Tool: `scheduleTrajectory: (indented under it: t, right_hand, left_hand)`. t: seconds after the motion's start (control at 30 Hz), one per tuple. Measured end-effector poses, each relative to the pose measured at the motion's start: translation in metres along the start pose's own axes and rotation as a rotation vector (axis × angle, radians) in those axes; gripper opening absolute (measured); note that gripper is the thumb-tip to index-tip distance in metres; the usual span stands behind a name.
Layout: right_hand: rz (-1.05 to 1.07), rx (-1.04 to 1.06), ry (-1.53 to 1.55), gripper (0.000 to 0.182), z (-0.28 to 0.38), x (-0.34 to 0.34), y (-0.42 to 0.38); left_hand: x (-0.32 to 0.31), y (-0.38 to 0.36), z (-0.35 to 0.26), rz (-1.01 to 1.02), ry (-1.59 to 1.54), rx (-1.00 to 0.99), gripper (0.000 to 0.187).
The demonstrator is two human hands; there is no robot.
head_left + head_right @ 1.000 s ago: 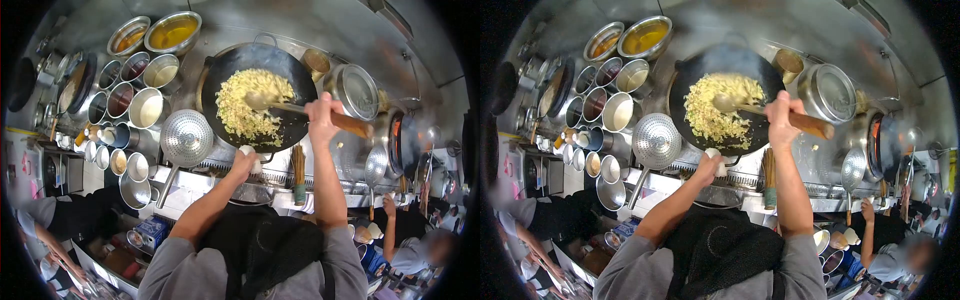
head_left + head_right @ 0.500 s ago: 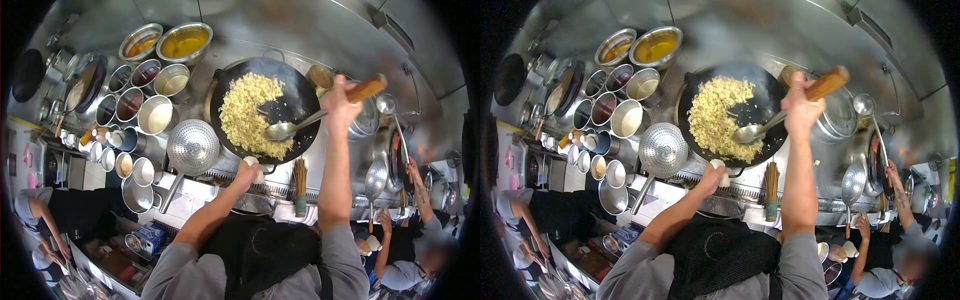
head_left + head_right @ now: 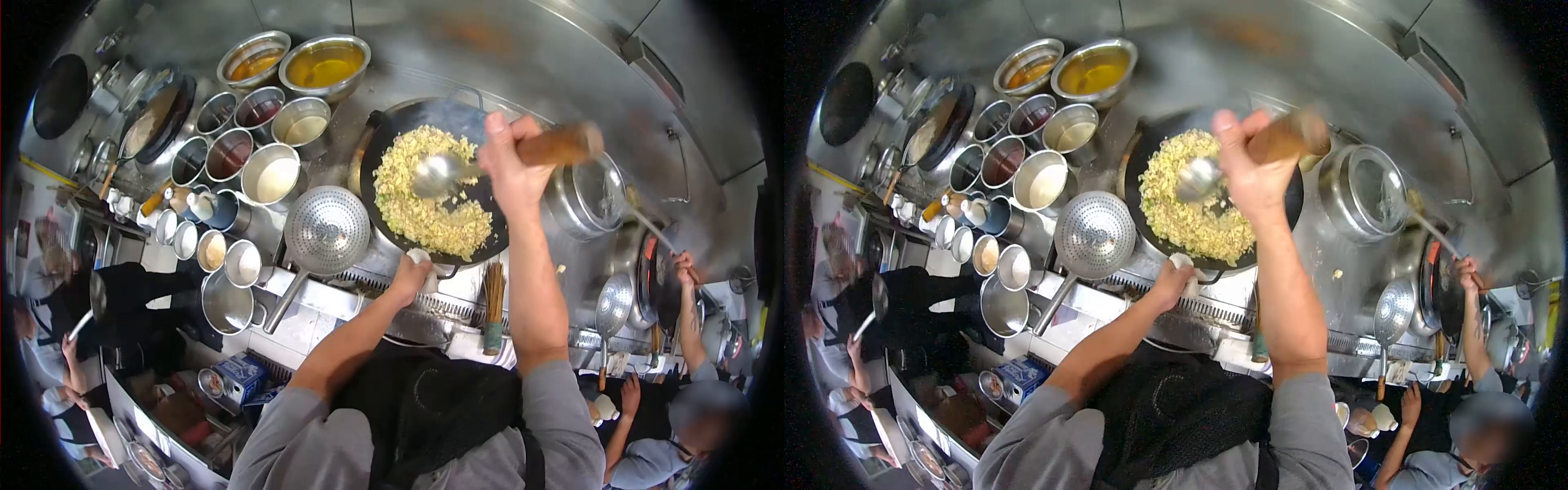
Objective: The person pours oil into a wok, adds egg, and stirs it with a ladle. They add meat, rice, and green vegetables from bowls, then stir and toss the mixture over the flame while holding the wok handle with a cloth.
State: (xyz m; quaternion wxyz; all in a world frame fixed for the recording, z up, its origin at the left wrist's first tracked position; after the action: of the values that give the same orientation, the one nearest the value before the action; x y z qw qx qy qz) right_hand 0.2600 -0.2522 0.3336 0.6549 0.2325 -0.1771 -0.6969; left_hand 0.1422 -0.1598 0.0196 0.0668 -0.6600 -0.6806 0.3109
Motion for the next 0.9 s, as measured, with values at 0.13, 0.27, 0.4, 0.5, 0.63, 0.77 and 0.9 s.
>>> scheduleTrajectory:
  t: [0.13,0.27,0.4,0.5,0.63,0.77,0.9]
  right_hand:
    - [0.683,0.119,-0.146,0.032,0.01,-0.024,-0.042]
    - [0.714,0.056,-0.265,0.038,0.006,-0.023,-0.04]
    - [0.672,0.063,-0.182,0.024,0.055,0.01,-0.081]
    - [0.183,-0.042,-0.553,0.03,-0.031,0.046,-0.092]
    - [0.031,-0.096,-0.295,0.031,0.027,0.065,-0.06]
    - [-0.239,-0.014,-0.093,0.028,-0.041,0.066,-0.087]
    - [-0.42,-0.092,-0.034,0.031,-0.021,0.106,-0.013]
  left_hand:
    - [-0.005,-0.01,-0.021,0.089,-0.073,-0.026,0.031]
    - [-0.003,-0.005,-0.01,-0.122,-0.052,0.0,0.044]
    - [0.016,0.05,0.065,-0.005,-0.349,0.024,0.044]
    - [0.0,-0.004,-0.009,0.031,-0.13,0.022,0.041]
    - [0.004,0.007,0.011,-0.089,-0.09,-0.023,0.03]
    - [0.005,0.004,-0.004,-0.015,-0.046,0.058,0.029]
    - [0.001,-0.011,-0.03,0.03,0.014,-0.001,0.036]
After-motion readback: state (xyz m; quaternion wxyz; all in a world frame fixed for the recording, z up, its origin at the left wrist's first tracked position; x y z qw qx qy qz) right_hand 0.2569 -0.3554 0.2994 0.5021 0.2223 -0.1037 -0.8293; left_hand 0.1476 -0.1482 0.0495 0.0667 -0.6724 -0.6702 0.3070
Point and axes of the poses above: each hand's wrist, its own y-axis towards the middle knuckle, its own x-axis out of the back of the hand, z = x × y, the point moved 1 cm from there along y, towards the middle knuckle
